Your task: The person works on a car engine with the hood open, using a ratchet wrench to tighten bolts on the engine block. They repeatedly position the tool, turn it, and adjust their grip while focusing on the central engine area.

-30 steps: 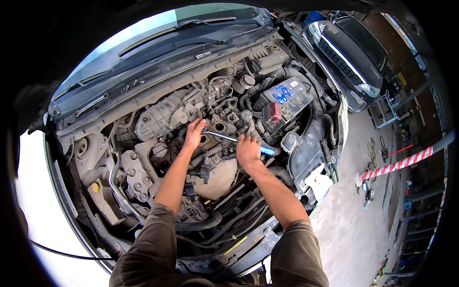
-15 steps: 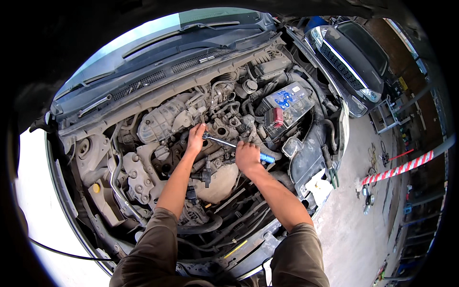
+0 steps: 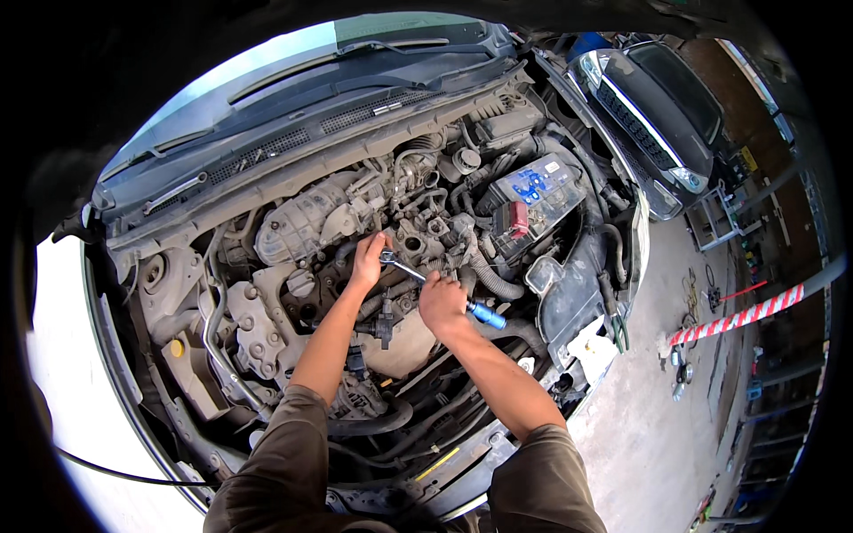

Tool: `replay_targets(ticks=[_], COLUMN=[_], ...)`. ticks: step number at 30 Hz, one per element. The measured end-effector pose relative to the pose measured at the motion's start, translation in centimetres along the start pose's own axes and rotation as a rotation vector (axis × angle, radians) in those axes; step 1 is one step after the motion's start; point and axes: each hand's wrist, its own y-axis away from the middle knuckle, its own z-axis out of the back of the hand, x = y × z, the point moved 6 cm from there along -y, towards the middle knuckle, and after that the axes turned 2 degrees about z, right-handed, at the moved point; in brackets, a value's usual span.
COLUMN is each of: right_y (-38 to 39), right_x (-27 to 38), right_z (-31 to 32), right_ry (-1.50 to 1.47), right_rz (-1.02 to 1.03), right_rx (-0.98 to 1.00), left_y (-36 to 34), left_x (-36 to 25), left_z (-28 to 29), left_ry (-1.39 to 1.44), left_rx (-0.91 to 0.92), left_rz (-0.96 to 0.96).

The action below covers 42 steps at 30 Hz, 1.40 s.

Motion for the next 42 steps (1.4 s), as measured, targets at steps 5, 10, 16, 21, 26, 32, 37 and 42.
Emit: replay_targets(ticks=[5, 10, 16, 21, 26, 32, 37, 42], right_y=[2.7, -3.7, -5.4, -1.7, 1.5, -4.7, -0.9, -0.6], right_x=[4.6, -1.3, -2.2, 0.4, 6.3, -1.6, 3.1, 4.3], right_z=[1.3, 2.3, 0.6, 0.0, 4.1, 3.8, 2.6, 2.2], right_ry=[-0.435, -0.009, 0.067, -0.136, -0.575, 0.285, -0.023, -0.233], right_rz=[0.147, -0.01, -0.035, 0.064, 0.093, 0.121, 0.192, 0.142], right_rx=[0.459, 0.106, -0.013, 0.228, 0.617, -0.105, 0.17, 0.44], left_y=[0.9, 2.0, 4.6, 4.0, 4.0, 3.7, 2.7, 4.0], left_x=[0.3, -0.6, -1.3, -2.7, -1.9, -1.1, -1.4, -1.2], left_z=[0.2, 1.0, 0.6, -0.6, 2.6, 1.5, 2.1, 2.9], left_ry=[0.108, -0.246, -0.306, -0.768, -0.767, -0.546, -0.729, -0.605], left_rx=[-0.076, -0.073, -0.043, -0.135, -0.25, -0.09, -0.08, -0.129], left_rz=[0.019, 0.086, 0.127, 0.076, -0.044, 0.022, -0.027, -0.09])
